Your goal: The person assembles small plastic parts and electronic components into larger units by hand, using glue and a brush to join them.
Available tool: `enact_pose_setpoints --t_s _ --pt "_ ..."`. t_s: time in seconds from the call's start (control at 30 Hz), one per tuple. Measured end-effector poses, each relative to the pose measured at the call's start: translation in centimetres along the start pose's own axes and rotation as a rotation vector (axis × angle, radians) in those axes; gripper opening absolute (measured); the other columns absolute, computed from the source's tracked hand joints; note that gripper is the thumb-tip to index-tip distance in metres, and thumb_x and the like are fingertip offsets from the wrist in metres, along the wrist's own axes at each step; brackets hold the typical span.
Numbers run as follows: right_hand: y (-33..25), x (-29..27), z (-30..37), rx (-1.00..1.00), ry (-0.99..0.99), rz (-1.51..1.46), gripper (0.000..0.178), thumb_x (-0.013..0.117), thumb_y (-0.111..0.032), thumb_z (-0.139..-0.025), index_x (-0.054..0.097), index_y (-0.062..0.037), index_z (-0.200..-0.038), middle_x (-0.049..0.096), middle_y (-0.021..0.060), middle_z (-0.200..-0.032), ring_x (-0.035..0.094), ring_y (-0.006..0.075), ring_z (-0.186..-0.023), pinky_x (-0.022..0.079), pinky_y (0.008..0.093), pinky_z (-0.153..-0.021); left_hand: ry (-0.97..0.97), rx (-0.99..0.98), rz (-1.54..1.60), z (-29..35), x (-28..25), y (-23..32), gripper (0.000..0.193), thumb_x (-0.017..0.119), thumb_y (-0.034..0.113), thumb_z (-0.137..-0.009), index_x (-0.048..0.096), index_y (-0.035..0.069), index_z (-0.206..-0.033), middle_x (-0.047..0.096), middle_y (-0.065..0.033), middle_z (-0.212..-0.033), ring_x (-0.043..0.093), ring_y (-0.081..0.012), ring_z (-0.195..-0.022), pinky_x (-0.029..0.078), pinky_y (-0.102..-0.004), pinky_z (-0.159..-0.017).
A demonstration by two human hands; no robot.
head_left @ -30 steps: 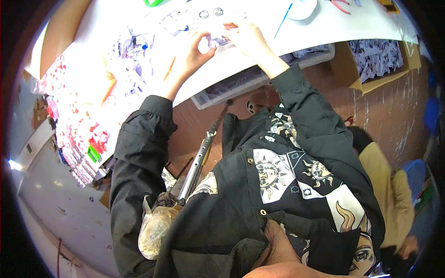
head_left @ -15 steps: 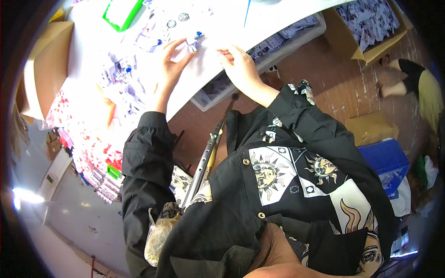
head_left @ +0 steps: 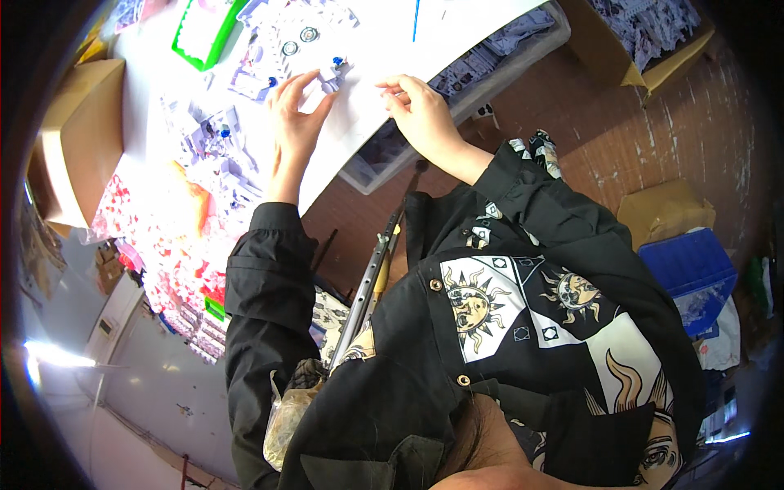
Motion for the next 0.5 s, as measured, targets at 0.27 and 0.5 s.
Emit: enact_pose_setpoints --t_s 0.27,0.5 --pt "0.2 -0.1 -0.3 0.018 0.001 0.003 0.017 0.058 -0.008 -0.091 0.061 -0.0032 -0.107 0.065 0.0105 -0.097 0.067 0.0158 -0.08 0.055 0.027 -0.07 0.004 0.115 -0.199 -0.3 -0.4 1.9 0.04 0.079 0.022 -0.071 0.066 0.01 -0.107 0.066 -0.0066 -0.102 0.056 -0.0211 -0.106 0.034 -0.0373 -0.097" --pt "-0.2 0.2 -1.3 -0.055 0.043 0.001 0.014 0.057 -0.006 -0.087 0.061 -0.0033 -0.101 0.063 0.0122 -0.09 0.065 0.0233 -0.081 0.053 0.0324 -0.069 0.077 0.11 -0.343 -0.1 -0.6 4.0 0.037 0.079 0.026 -0.07 0.066 0.008 -0.1 0.068 -0.0068 -0.093 0.061 -0.0216 -0.094 0.034 -0.037 -0.094"
Point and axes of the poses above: each hand's wrist, its own z-axis away from the middle knuckle, its own x-axis out of the palm, y = z × x, the point moved 3 cm from there along -z, towards the middle knuckle
